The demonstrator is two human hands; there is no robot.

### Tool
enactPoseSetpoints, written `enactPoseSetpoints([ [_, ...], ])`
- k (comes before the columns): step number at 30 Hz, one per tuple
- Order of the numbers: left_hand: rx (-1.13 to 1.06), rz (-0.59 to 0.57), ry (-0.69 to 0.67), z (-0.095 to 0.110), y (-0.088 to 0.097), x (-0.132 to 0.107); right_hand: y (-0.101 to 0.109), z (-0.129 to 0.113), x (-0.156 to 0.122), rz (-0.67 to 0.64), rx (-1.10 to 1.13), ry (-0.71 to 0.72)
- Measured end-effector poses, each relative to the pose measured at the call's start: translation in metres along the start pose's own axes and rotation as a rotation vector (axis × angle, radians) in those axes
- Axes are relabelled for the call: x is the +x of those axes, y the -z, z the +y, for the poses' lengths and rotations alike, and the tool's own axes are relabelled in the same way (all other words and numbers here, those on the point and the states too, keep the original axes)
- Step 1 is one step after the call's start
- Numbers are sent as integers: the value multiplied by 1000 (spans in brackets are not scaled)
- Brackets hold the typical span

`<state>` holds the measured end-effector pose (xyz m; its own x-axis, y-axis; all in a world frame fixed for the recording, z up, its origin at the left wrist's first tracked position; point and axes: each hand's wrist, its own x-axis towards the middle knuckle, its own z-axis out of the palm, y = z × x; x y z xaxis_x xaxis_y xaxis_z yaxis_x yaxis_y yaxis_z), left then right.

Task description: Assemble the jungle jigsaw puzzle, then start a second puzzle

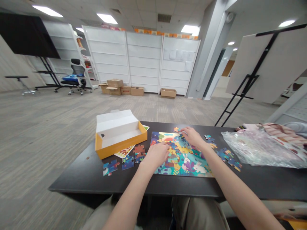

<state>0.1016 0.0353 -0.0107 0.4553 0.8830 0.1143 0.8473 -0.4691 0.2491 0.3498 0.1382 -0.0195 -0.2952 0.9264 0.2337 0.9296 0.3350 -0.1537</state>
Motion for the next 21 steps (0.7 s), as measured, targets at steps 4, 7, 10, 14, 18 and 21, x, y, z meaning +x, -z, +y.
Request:
enactPoseSetpoints([
  [4, 9, -1, -1, -1, 3, 0, -6, -2, 7, 37, 27, -58],
  [7, 13, -5, -10, -1, 6, -1, -5, 0, 20, 2, 16, -110],
  [10, 18, -8, -21, -1, 7, -1, -5, -1, 39, -54, 6, -113],
  [14, 21, -8, -38, -3, 6, -1, -13, -5, 61, -139, -21, -141],
  [18, 19, -5, -46, -6, 5, -1, -21, -5, 73, -223, -29, -173],
  [21, 15, -1, -35, -6, 6, -1, -23, -3, 78, -254, -20, -180],
])
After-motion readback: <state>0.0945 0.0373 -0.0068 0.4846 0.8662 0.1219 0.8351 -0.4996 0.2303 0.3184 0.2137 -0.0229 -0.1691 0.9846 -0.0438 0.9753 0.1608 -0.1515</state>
